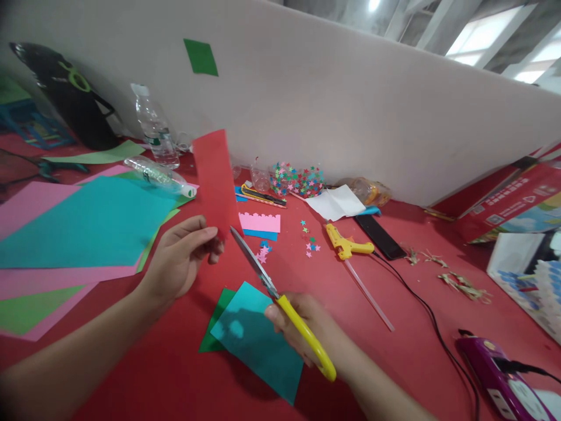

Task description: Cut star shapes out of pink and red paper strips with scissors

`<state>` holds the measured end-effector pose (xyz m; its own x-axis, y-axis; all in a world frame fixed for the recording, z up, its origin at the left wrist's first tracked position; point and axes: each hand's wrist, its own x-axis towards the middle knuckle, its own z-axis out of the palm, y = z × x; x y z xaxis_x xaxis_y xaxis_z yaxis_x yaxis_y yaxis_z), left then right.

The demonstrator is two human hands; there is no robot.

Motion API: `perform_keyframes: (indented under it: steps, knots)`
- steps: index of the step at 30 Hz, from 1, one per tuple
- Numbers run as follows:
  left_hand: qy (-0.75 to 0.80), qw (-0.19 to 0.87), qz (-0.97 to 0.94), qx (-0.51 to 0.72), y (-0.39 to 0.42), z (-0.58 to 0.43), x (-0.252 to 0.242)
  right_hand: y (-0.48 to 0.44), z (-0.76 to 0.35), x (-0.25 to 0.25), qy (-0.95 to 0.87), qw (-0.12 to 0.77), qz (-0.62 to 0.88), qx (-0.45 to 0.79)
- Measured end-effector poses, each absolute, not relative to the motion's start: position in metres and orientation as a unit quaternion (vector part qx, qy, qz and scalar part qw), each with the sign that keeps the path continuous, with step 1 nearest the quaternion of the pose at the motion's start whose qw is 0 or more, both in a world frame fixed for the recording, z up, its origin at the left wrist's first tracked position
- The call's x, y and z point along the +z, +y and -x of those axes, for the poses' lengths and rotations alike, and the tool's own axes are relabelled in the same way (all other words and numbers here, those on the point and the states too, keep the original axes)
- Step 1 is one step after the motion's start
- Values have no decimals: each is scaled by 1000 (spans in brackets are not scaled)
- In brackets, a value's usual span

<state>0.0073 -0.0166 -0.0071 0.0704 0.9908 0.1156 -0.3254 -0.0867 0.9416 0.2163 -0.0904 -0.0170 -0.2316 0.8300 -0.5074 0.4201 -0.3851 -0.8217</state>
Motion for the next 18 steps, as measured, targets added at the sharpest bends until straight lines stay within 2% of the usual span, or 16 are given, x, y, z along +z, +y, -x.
perform_keyframes:
  steps: [6,12,18]
  knots:
    - [377,535,-467,595,-12,-4,-9,-90,-212,-15,-535,172,587,583]
    - [350,578,-478,562,-19,-14,-11,-95,-207,-28,-526,194,590,581]
    - [349,550,-480,588,-22,-15,-8,-97,-212,-34,-537,211,571,583]
